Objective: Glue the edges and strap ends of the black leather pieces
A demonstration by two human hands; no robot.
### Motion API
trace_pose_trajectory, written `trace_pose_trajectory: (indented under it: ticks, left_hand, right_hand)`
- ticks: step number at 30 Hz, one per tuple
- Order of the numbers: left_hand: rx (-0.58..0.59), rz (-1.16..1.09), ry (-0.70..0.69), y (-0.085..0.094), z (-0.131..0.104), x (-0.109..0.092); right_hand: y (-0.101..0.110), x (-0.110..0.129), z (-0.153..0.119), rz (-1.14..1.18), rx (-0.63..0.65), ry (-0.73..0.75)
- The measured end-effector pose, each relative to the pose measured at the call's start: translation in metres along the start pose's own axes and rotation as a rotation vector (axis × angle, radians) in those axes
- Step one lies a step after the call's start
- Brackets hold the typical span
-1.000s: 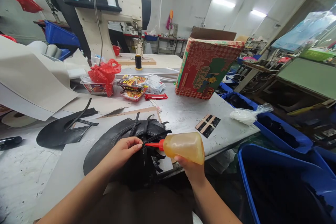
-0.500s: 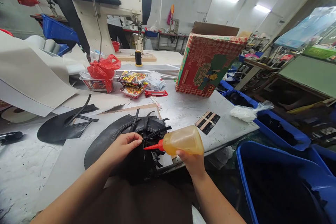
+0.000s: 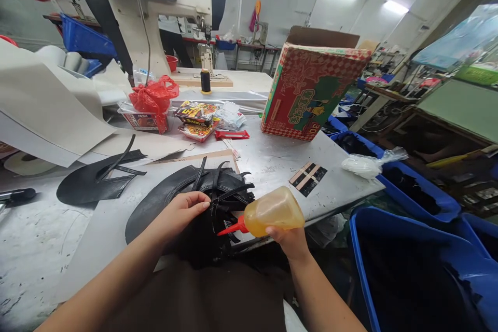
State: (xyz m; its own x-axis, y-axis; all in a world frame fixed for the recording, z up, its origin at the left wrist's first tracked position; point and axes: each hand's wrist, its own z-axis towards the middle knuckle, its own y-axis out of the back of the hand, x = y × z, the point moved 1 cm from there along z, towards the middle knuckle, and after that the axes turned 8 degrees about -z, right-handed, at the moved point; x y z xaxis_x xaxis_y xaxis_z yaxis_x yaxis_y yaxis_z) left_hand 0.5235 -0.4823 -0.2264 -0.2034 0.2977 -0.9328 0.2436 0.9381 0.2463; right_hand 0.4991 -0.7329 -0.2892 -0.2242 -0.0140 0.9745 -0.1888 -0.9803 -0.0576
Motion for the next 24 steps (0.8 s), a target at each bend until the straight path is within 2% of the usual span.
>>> trace_pose_trajectory:
  ticks: [2,6,8,10,12,14,17,19,21,24]
  left_hand:
    - [-0.007,0.073,-0.04,0.0,-0.003,0.002]
    - [-0.058,0.252,-0.284,0.014,-0.009,0.001]
    - [-0.175,0.34,-0.328,0.03,-0.006,0.001]
    - [-0.338,0.451,-0.267,0.05,0.003,0.004]
    - [-0.423,0.543,-0.161,0.067,0.015,0.009]
    - [-0.402,0.576,-0.065,0.078,0.028,0.016]
    - [-0.337,0.558,0.017,0.082,0.04,0.025]
    - [-0.338,0.529,0.022,0.079,0.043,0.029]
    - [-0.378,0.466,-0.032,0.075,0.043,0.031]
    - [-0.482,0.274,-0.138,0.072,0.043,0.037]
  right_hand:
    - [-0.001,0.005,0.005,0.092,-0.005,0.008]
    - [-0.01,0.024,0.033,0.296,0.009,-0.035]
    - [-0.018,0.032,0.052,0.353,0.089,-0.078]
    - [-0.031,0.037,0.07,0.388,0.165,-0.105]
    - [-0.051,0.04,0.086,0.416,0.225,-0.135]
    - [-0.078,0.043,0.098,0.473,0.272,-0.175]
    - [-0.125,0.044,0.109,0.584,0.406,-0.291]
    - [-0.152,0.04,0.111,0.612,0.511,-0.411]
    - [-0.171,0.034,0.11,0.593,0.557,-0.513]
    - [-0.179,0.023,0.104,0.568,0.525,-0.567]
